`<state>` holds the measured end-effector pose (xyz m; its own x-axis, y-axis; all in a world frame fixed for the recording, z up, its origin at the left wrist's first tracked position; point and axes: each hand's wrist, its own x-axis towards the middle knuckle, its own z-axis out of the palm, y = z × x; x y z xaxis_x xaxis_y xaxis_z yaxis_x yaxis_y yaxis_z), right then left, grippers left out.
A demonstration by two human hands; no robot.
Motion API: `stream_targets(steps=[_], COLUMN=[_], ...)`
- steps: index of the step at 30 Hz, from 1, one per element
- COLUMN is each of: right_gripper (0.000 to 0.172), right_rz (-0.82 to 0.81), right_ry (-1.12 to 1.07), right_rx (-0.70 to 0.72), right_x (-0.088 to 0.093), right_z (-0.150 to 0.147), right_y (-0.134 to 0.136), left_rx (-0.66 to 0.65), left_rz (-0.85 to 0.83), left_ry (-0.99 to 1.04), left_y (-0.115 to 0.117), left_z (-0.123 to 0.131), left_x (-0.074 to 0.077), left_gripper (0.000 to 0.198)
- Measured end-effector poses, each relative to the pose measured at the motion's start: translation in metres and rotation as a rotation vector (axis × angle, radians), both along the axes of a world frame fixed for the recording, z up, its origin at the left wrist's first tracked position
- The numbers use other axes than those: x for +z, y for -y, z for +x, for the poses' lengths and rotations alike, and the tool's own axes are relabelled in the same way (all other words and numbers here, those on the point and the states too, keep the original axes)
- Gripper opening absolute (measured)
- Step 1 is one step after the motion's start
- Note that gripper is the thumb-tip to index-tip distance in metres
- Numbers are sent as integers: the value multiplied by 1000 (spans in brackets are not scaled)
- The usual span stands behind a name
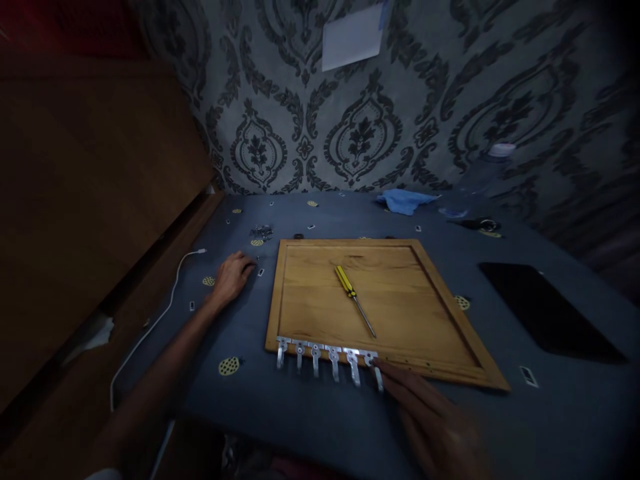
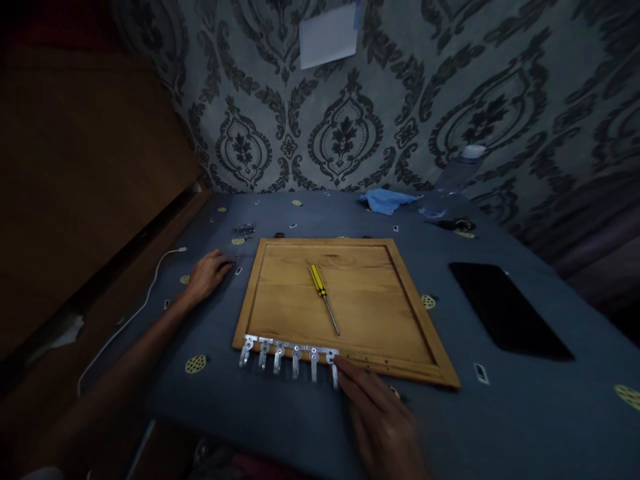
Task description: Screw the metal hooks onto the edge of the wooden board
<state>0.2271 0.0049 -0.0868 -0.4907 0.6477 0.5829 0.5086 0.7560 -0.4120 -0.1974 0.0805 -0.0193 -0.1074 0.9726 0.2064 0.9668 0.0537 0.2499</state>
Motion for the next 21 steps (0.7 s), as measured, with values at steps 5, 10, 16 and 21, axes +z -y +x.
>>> stream_targets(steps=[5, 10, 16, 21], right_gripper=[41, 42, 39, 41], right_rz=[7, 60, 105, 109], right_ry=[-4, -6, 7, 14], right_rx=[6, 11, -4, 5], right_x=[0, 4, 6, 4], right_z=[0, 0, -2, -1], right_y=[-1, -3, -4, -4], left_rx=[24, 43, 43, 68], left_rz=[-28, -32, -80, -103], left_ry=[-23, -30, -63, -77], left_y=[-3, -15, -23, -24], left_z=[1, 4, 7, 1], left_x=[3, 6, 9, 12], left_gripper=[25, 29, 25, 25])
